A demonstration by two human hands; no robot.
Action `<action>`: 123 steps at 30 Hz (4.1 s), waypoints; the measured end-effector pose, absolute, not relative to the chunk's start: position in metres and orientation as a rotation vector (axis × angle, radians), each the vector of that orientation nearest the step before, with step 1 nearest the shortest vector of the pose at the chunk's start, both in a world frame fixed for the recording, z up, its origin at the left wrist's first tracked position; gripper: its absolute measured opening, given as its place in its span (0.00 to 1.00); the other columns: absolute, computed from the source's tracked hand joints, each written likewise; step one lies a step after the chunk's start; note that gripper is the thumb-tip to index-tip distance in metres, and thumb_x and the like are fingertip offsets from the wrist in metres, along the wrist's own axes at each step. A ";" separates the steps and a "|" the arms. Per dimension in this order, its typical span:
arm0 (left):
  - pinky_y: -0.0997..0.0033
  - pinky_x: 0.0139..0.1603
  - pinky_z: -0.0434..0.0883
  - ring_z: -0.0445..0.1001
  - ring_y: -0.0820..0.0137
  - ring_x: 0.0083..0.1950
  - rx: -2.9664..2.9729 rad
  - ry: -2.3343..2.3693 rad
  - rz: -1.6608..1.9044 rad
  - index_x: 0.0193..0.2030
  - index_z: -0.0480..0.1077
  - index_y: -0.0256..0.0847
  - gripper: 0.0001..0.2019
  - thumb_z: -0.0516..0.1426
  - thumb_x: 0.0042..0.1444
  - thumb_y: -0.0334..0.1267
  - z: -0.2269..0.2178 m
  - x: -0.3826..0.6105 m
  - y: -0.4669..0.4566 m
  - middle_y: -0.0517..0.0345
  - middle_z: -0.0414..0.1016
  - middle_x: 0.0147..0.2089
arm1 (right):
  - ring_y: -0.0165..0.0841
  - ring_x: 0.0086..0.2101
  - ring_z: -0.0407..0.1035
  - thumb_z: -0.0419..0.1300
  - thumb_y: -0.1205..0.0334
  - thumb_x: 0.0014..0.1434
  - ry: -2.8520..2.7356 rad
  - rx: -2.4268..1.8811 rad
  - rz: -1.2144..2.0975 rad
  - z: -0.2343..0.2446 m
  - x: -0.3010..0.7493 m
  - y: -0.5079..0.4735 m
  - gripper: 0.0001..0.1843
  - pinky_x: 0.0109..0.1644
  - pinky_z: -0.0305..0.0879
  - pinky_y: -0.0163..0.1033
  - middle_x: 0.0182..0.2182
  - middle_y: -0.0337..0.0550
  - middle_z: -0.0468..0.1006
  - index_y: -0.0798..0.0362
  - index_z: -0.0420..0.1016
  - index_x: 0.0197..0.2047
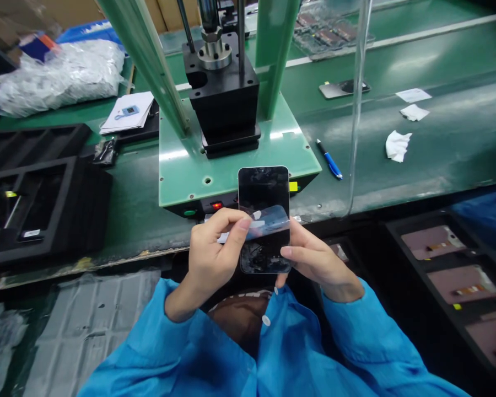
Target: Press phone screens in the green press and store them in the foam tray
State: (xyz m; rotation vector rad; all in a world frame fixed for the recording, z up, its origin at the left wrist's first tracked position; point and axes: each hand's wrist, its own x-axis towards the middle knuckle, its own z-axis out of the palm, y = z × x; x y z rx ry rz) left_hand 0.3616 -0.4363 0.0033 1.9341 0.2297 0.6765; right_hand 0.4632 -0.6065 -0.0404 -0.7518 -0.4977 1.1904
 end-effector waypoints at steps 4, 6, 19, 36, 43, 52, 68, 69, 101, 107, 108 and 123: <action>0.80 0.36 0.71 0.77 0.78 0.33 1.913 0.220 0.671 0.37 0.74 0.43 0.07 0.57 0.67 0.35 0.003 0.362 -0.435 0.67 0.80 0.33 | 0.28 0.32 0.77 0.62 0.70 0.65 -0.548 -0.749 1.207 -0.042 0.465 -0.606 0.32 0.33 0.79 0.31 0.57 0.45 0.72 0.43 0.58 0.68; 0.81 0.36 0.71 0.77 0.79 0.33 1.902 0.228 0.674 0.37 0.74 0.43 0.07 0.57 0.67 0.35 0.003 0.362 -0.435 0.68 0.81 0.33 | 0.27 0.32 0.77 0.63 0.72 0.64 -0.559 -0.733 1.222 -0.042 0.466 -0.607 0.35 0.35 0.79 0.30 0.56 0.43 0.72 0.42 0.56 0.68; 0.80 0.36 0.74 0.79 0.77 0.33 1.853 0.240 0.661 0.37 0.74 0.42 0.07 0.57 0.67 0.37 0.003 0.362 -0.434 0.65 0.81 0.33 | 0.31 0.24 0.76 0.64 0.59 0.66 -0.415 -0.780 1.145 -0.041 0.467 -0.601 0.10 0.27 0.75 0.27 0.29 0.42 0.80 0.56 0.78 0.47; 0.81 0.34 0.74 0.80 0.76 0.32 1.838 0.286 0.689 0.35 0.74 0.41 0.08 0.58 0.66 0.39 0.007 0.365 -0.434 0.63 0.82 0.32 | 0.30 0.25 0.75 0.69 0.57 0.62 -0.441 -0.864 1.125 -0.046 0.470 -0.600 0.12 0.28 0.77 0.29 0.29 0.42 0.78 0.58 0.78 0.41; 0.78 0.32 0.74 0.80 0.74 0.31 1.814 0.307 0.664 0.35 0.74 0.40 0.09 0.58 0.66 0.40 0.009 0.367 -0.434 0.61 0.82 0.32 | 0.30 0.30 0.76 0.68 0.63 0.61 -0.456 -0.796 1.156 -0.047 0.469 -0.600 0.10 0.33 0.78 0.31 0.34 0.43 0.80 0.55 0.79 0.46; 0.77 0.33 0.75 0.81 0.72 0.32 1.809 0.299 0.648 0.35 0.74 0.39 0.11 0.58 0.66 0.42 0.011 0.372 -0.434 0.58 0.82 0.32 | 0.29 0.28 0.76 0.69 0.64 0.60 -0.404 -0.729 1.158 -0.050 0.472 -0.602 0.09 0.31 0.77 0.29 0.35 0.42 0.81 0.55 0.81 0.45; 0.76 0.31 0.72 0.78 0.73 0.30 1.857 0.263 0.548 0.35 0.74 0.40 0.10 0.57 0.66 0.40 0.014 0.380 -0.441 0.60 0.82 0.31 | 0.38 0.30 0.76 0.55 0.33 0.65 -0.349 -0.567 1.281 -0.054 0.480 -0.611 0.32 0.28 0.76 0.40 0.37 0.50 0.81 0.56 0.75 0.50; 0.76 0.31 0.71 0.78 0.73 0.29 1.863 0.260 0.553 0.35 0.74 0.40 0.09 0.57 0.66 0.39 0.015 0.379 -0.442 0.60 0.81 0.31 | 0.38 0.30 0.76 0.53 0.32 0.65 -0.354 -0.553 1.295 -0.055 0.480 -0.612 0.34 0.27 0.76 0.39 0.39 0.51 0.80 0.56 0.74 0.51; 0.52 0.59 0.72 0.81 0.61 0.45 2.590 -0.552 0.912 0.38 0.75 0.42 0.04 0.59 0.62 0.38 0.038 0.393 -0.422 0.55 0.83 0.42 | 0.37 0.41 0.77 0.70 0.60 0.56 -0.243 -0.835 0.928 -0.036 0.481 -0.638 0.17 0.45 0.72 0.37 0.43 0.48 0.82 0.55 0.80 0.49; 0.51 0.52 0.71 0.75 0.50 0.50 2.728 0.092 1.042 0.46 0.77 0.44 0.13 0.62 0.56 0.45 0.022 0.445 -0.340 0.46 0.78 0.46 | 0.36 0.35 0.76 0.72 0.65 0.52 -0.274 -0.918 0.820 -0.034 0.481 -0.648 0.21 0.39 0.72 0.37 0.38 0.42 0.81 0.51 0.75 0.49; 0.49 0.54 0.70 0.73 0.49 0.52 2.722 0.135 1.029 0.48 0.76 0.43 0.15 0.63 0.55 0.45 0.016 0.449 -0.335 0.45 0.76 0.48 | 0.36 0.34 0.75 0.72 0.65 0.51 -0.272 -0.939 0.804 -0.035 0.481 -0.648 0.21 0.38 0.72 0.37 0.37 0.42 0.81 0.52 0.75 0.49; 0.56 0.57 0.71 0.75 0.60 0.48 2.218 0.502 0.575 0.43 0.74 0.42 0.16 0.61 0.53 0.51 0.020 0.436 -0.328 0.55 0.76 0.44 | 0.37 0.36 0.76 0.75 0.63 0.49 -0.194 -0.953 0.728 -0.049 0.491 -0.651 0.23 0.40 0.73 0.36 0.39 0.41 0.82 0.49 0.78 0.49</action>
